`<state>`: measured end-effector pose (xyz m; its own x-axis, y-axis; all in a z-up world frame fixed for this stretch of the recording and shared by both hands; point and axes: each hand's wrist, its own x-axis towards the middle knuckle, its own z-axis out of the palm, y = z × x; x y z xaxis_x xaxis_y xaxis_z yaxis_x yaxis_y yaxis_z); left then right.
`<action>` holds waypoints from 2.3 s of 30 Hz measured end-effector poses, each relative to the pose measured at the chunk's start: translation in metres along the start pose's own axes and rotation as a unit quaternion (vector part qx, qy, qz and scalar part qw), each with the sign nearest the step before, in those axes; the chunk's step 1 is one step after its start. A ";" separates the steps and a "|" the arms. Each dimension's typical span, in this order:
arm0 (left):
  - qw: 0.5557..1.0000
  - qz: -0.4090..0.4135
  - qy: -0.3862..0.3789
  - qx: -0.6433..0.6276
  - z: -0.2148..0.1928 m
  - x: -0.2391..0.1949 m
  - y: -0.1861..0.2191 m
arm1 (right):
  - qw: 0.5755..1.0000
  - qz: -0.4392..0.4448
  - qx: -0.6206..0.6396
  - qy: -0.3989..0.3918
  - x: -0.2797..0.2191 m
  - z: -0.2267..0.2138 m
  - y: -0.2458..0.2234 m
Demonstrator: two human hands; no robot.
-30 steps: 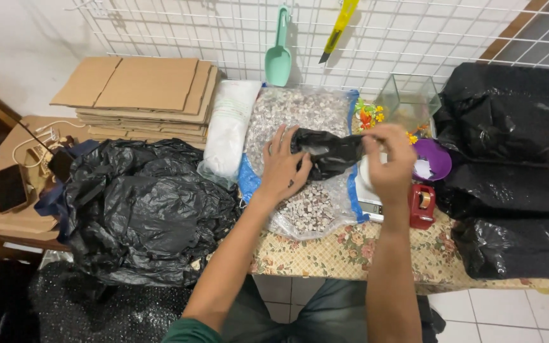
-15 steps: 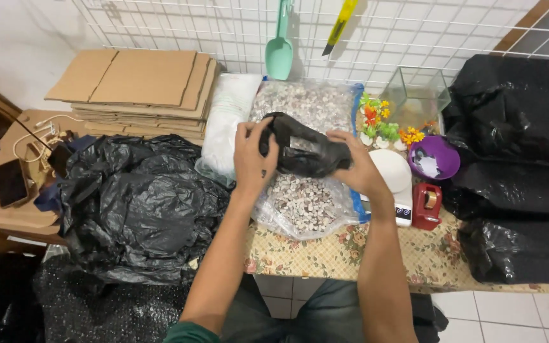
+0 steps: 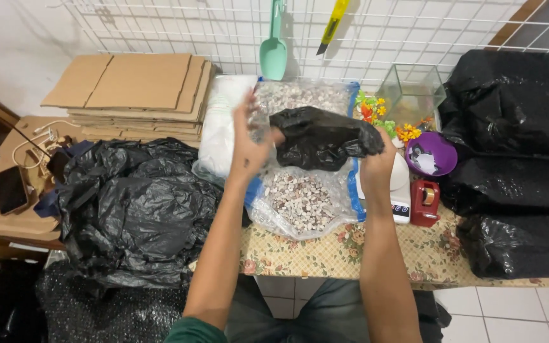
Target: Packaging white gravel bait by scooping it into clear bags, weighing them, and then placing them into black plastic bags.
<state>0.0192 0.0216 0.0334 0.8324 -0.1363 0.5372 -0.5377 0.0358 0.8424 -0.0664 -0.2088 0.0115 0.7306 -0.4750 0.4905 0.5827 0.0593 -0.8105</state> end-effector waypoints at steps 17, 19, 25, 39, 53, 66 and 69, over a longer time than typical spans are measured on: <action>0.930 -0.322 -0.003 -0.177 0.046 -0.020 -0.034 | 0.932 0.133 -0.328 -0.085 -0.023 0.003 0.020; 0.920 -0.316 -0.003 -0.234 0.048 -0.023 -0.041 | 0.897 0.174 -0.400 -0.070 -0.023 -0.001 0.040; 0.905 -0.268 0.002 -0.331 0.047 -0.028 -0.057 | 0.908 0.148 -0.387 -0.063 -0.026 -0.006 0.041; 0.969 -0.115 0.071 -0.207 0.012 -0.013 -0.011 | 0.933 0.081 -0.347 -0.049 -0.022 -0.017 0.043; 0.878 -0.097 0.060 -0.466 0.005 -0.004 -0.015 | 0.949 0.019 -0.314 -0.029 -0.011 -0.022 0.044; 0.958 -0.211 -0.076 -0.181 0.033 -0.030 0.065 | 0.978 0.114 -0.077 0.159 -0.004 0.003 0.024; 0.947 -0.201 -0.180 -0.172 0.045 -0.038 0.009 | 0.969 0.129 -0.073 0.196 -0.005 -0.008 0.050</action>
<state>-0.0231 -0.0174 0.0191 0.8273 -0.5347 0.1724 -0.0595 0.2217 0.9733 -0.0438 -0.2104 -0.0336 0.6372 -0.7600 0.1281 0.3205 0.1102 -0.9408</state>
